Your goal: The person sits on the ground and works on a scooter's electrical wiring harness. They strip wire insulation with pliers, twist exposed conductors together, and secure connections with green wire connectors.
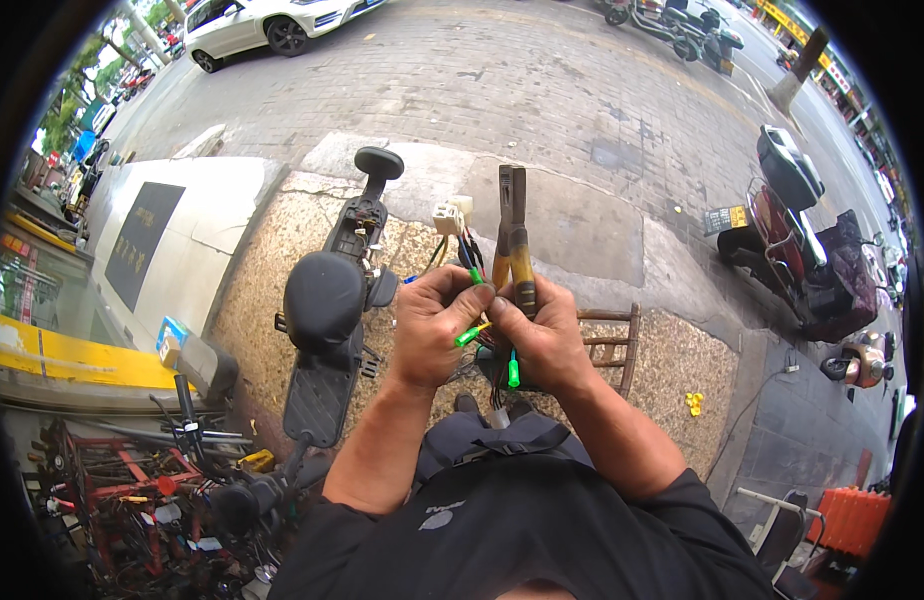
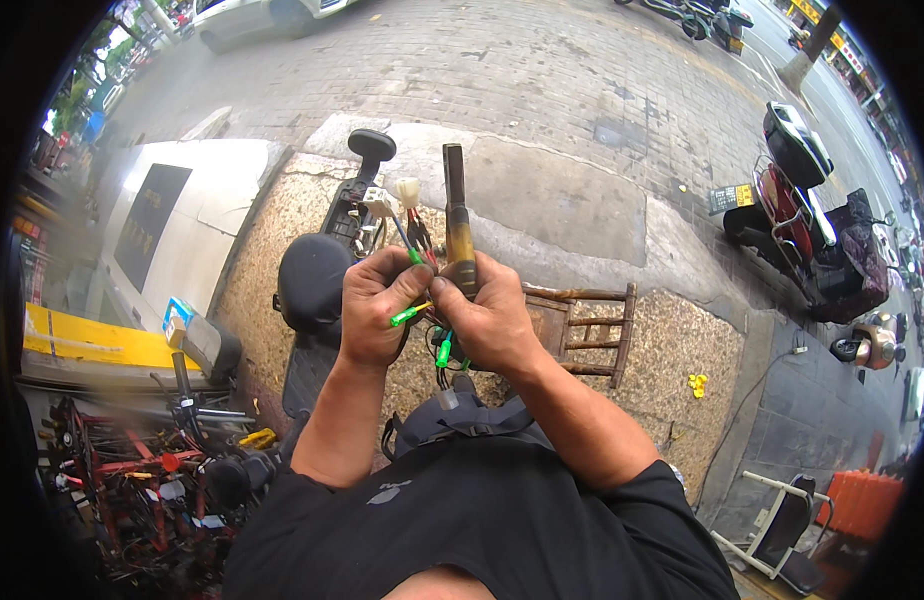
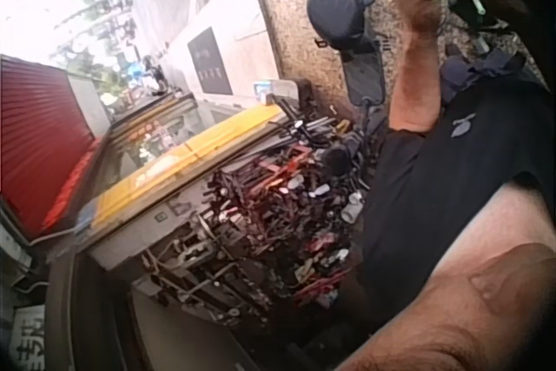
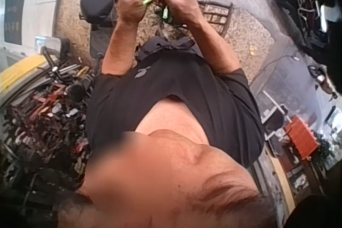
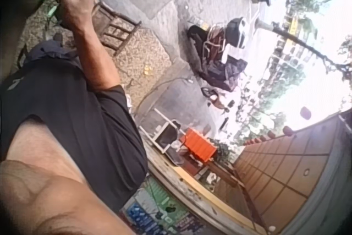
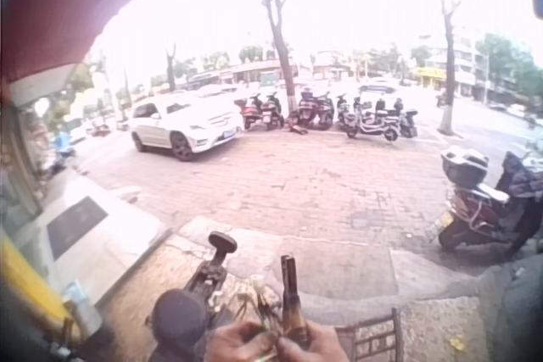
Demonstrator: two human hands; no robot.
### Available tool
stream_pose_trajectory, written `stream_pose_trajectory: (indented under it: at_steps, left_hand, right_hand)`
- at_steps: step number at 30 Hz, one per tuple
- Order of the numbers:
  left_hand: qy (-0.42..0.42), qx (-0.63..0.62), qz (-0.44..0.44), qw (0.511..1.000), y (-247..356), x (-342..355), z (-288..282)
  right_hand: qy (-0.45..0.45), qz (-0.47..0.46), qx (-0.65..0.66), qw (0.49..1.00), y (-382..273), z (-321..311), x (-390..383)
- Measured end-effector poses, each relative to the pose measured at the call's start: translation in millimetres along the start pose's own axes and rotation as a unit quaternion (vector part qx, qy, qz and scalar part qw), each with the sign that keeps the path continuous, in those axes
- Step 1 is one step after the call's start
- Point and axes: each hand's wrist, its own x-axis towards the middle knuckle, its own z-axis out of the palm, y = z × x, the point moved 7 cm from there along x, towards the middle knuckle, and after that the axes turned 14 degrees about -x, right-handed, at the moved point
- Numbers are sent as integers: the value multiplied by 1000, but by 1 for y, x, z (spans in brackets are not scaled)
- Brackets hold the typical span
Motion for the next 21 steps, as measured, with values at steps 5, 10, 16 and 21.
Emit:
stream_pose_trajectory:
  at_steps: [5, 10, 16, 21]
  left_hand:
    - [52, -68, 2, 996, -4, -5, 0]
    - [42, -129, -18, 991, -3, -6, 2]
    - [-33, -92, -80, 992, 5, -5, 5]
    - [-31, -162, -106, 981, -1, -1, 1]
  right_hand:
    - [4, 1, 22, 1000, -1, 5, -7]
    - [10, -24, -13, 1000, -5, 8, -9]
    - [10, 16, 59, 998, -3, 3, -7]
    - [9, 8, 55, 998, 0, -1, -4]
